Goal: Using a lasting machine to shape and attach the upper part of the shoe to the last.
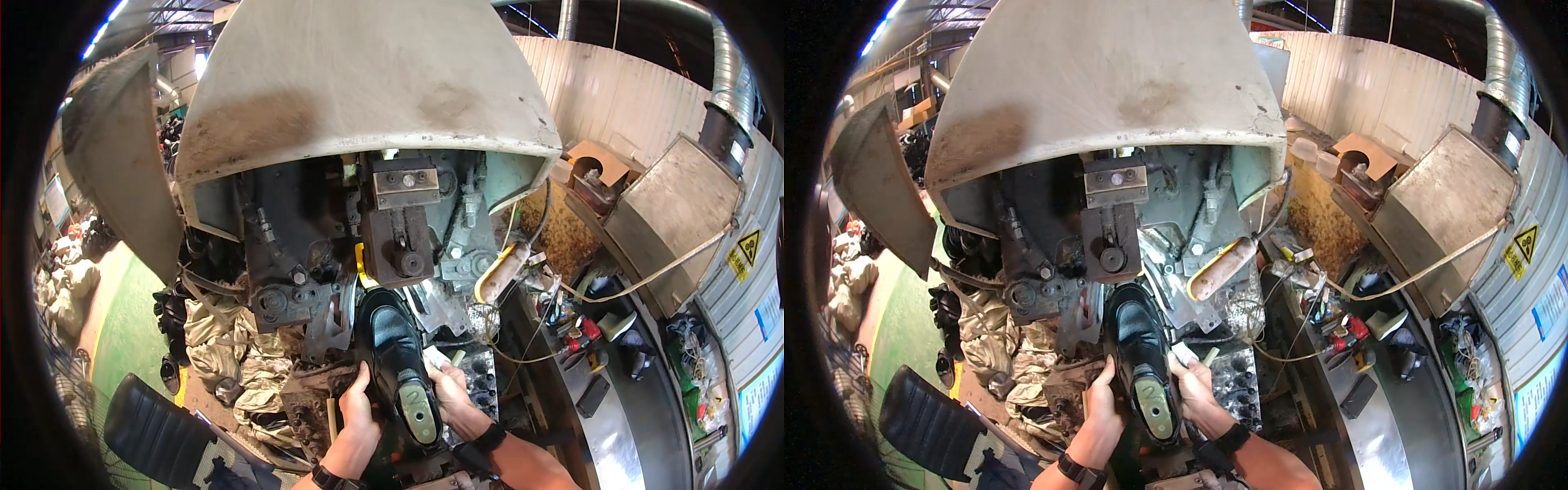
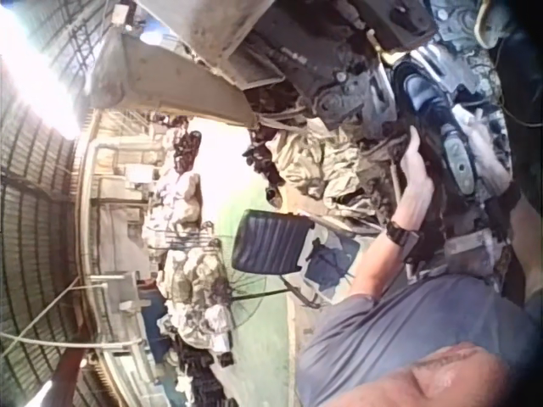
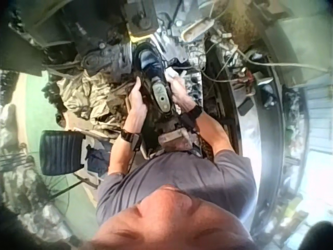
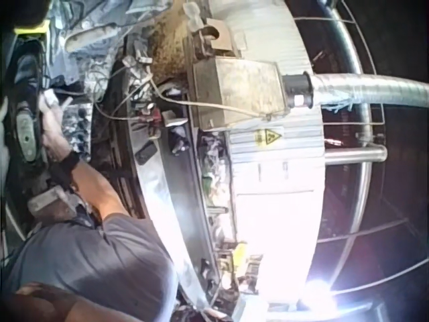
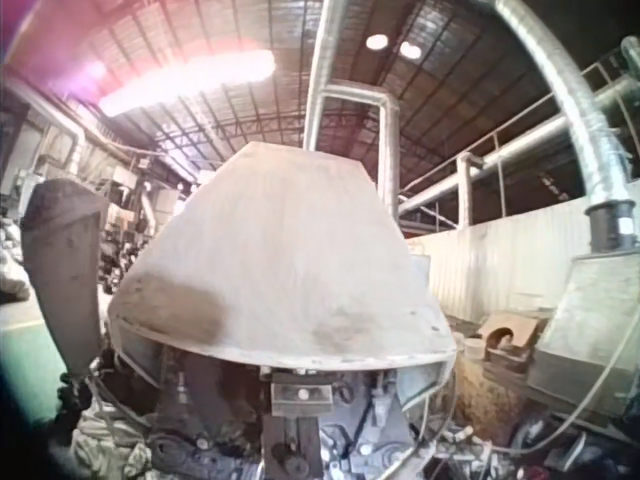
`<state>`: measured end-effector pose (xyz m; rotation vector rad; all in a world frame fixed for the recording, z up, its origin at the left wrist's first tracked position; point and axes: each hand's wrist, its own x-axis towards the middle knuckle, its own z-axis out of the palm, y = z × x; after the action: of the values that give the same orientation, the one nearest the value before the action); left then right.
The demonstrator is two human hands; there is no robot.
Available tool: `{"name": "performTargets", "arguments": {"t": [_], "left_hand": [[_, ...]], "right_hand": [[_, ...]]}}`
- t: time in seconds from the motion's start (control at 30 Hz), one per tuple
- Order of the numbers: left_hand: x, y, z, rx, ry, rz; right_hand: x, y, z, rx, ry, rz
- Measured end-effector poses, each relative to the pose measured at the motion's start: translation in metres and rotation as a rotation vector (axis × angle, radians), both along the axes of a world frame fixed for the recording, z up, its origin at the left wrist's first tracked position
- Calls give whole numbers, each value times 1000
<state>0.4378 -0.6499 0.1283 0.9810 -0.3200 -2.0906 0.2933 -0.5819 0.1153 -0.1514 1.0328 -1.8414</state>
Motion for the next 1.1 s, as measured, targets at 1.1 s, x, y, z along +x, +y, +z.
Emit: {"name": "performTargets", "arguments": {"t": [1.1], "left_hand": [[-33,3,-20,-21,-64,163]], "right_hand": [[-15,-11,-12,45,-132,96]]}}
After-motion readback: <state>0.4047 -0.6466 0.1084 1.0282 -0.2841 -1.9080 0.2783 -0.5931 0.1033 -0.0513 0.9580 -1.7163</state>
